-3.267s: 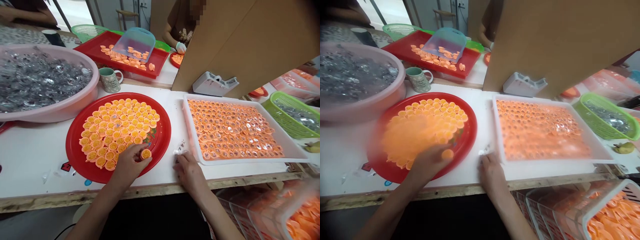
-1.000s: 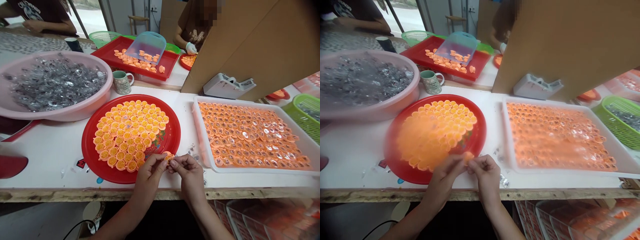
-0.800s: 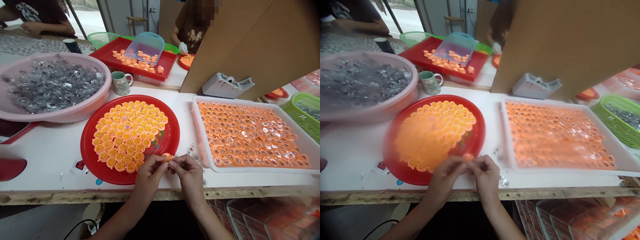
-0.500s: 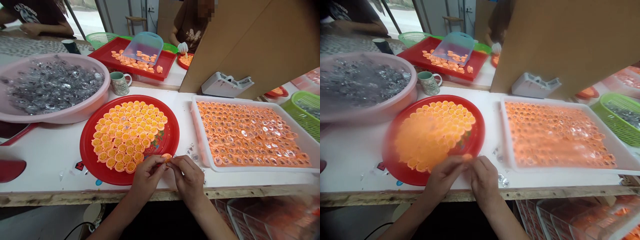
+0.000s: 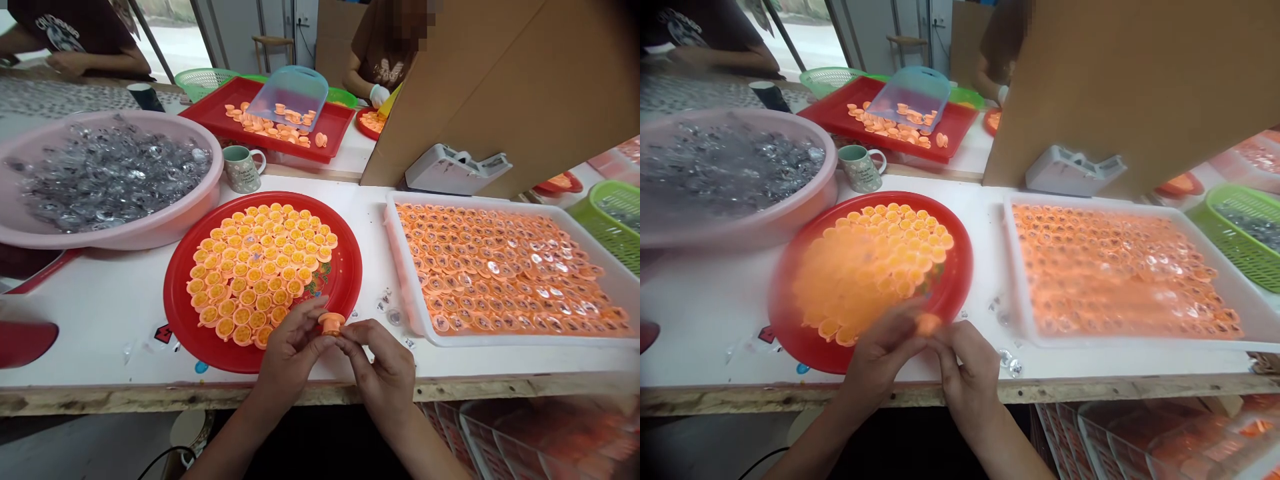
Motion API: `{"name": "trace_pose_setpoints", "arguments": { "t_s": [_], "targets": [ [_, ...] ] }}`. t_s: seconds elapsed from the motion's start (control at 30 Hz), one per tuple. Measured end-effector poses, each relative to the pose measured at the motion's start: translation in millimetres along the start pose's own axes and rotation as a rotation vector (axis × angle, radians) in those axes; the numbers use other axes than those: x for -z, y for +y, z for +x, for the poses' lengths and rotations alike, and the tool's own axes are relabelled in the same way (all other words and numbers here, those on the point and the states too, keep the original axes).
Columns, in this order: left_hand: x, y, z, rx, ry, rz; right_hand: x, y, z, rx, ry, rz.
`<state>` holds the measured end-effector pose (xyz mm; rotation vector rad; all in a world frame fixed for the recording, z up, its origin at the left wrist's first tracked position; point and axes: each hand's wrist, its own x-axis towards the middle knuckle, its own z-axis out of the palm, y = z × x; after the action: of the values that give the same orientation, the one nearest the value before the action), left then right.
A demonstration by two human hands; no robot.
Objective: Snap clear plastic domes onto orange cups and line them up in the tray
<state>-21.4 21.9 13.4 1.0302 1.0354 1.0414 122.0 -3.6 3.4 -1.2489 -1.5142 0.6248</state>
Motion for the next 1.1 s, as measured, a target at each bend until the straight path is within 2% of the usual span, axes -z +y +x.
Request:
{"name": "trace_pose_setpoints", "arguments": {
  "t_s": [0.17, 0.37, 0.63, 0.9, 1.0, 1.1],
  "targets": [
    [1.7, 10, -1, 0.010, -0.037, 0.065, 3, -3, -2, 0.027, -0.035, -0.033],
    [-3.4, 15, -5, -0.002, 0.030, 0.108, 5, -6, -2, 0.018, -0.007, -0.057],
    [-8.0, 0, -10, 0.030, 0.101, -0.081, -2, -3, -7, -0.178, 0.012, 0.095],
    [-10.3, -2, -7, 0.107, 0.118, -0.106, -9, 0, -7, -0.371, 0.027, 0.171],
    [-8.4, -8, -6, 0.138, 0.115, -0.132, -10, 1, -5, -0.373, 0.063, 0.160],
    [-6.1, -9, -5, 0.115, 0.118, -0.110, -10, -1, -4, -0.317, 0.001, 0.137]
  ]
}}
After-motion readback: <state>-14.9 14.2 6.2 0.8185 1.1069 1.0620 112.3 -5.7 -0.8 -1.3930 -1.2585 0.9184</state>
